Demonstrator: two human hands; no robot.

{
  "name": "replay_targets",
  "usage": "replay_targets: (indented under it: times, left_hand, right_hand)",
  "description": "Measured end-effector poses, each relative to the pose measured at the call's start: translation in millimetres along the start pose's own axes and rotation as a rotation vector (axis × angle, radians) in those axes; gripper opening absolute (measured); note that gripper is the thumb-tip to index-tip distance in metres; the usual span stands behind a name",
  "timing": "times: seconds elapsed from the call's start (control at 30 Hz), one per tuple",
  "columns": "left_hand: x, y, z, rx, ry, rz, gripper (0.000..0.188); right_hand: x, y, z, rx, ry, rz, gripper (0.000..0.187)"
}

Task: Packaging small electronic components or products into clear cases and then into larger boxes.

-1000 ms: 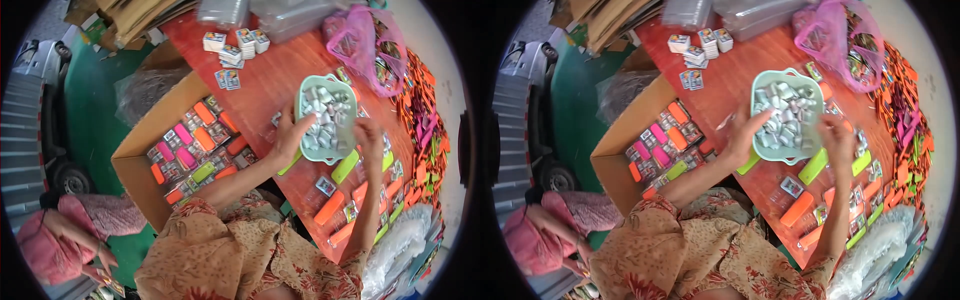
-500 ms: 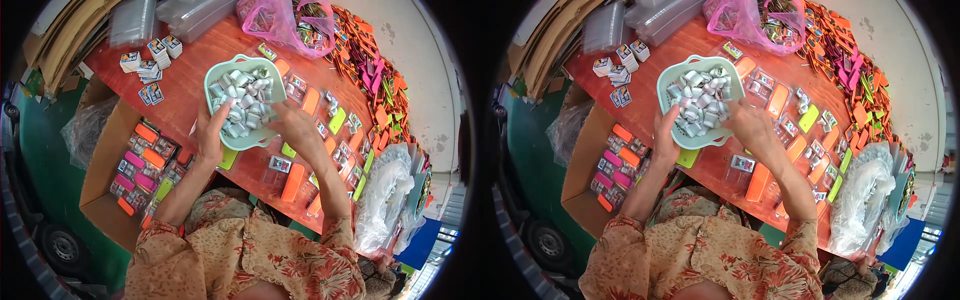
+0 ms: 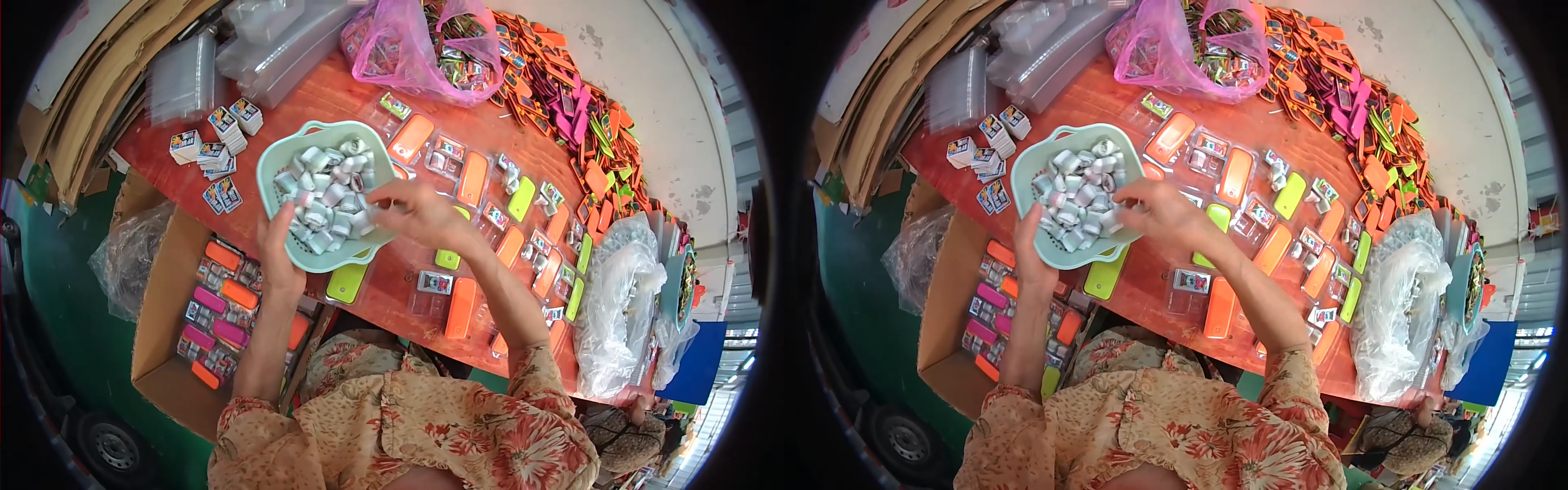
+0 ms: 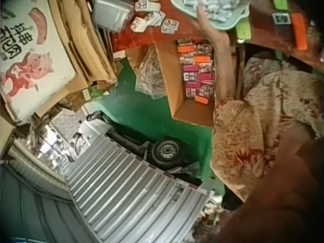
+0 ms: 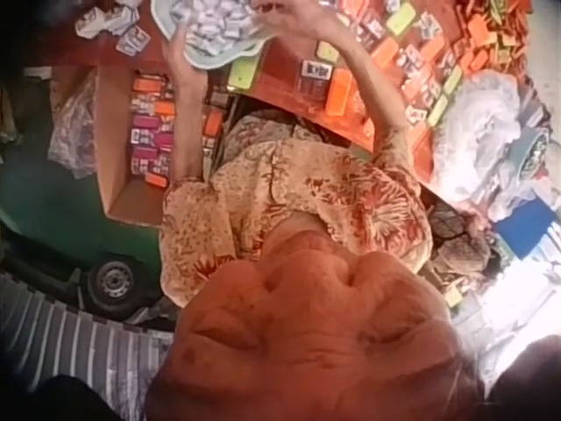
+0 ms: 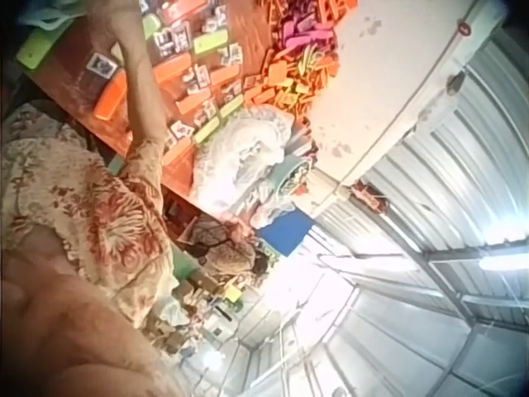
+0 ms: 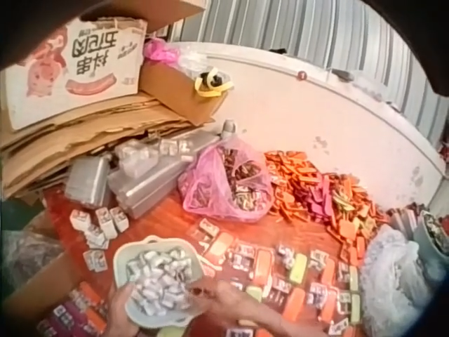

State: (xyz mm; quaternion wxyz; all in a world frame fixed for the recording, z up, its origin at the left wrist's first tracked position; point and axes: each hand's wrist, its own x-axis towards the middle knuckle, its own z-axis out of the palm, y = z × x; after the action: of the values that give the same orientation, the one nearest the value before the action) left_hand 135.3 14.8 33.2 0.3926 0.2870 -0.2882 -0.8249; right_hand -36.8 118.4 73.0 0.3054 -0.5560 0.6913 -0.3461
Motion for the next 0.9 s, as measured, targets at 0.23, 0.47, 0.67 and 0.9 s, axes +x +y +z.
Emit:
replay_targets:
  times: [0.23, 0.47, 0.67, 0.9]
  left_hand:
    - [8.0, 16.5, -8.1, 0.002, 0.066, 0.066, 0.04]
    - [9.2, 21.5, -19.7, -0.017, 0.138, 0.122, 0.044]
    - [13.4, 26.0, -38.2, -0.045, 0.148, 0.092, 0.044]
    - [13.1, 27.3, -33.5, -0.05, 0.186, 0.104, 0.044]
  right_hand:
    - [37.2, 25.8, -38.0, 1.087, 0.104, 0.28, 0.022]
    - [122.6, 109.8, -33.7, 0.145, 0.543, 0.295, 0.024]
    - [140.9, 104.9, -9.8, -0.141, 0.602, -0.008, 0.019]
    - [130.8, 118.7, -34.1, 0.131, 0.603, 0.276, 0.027]
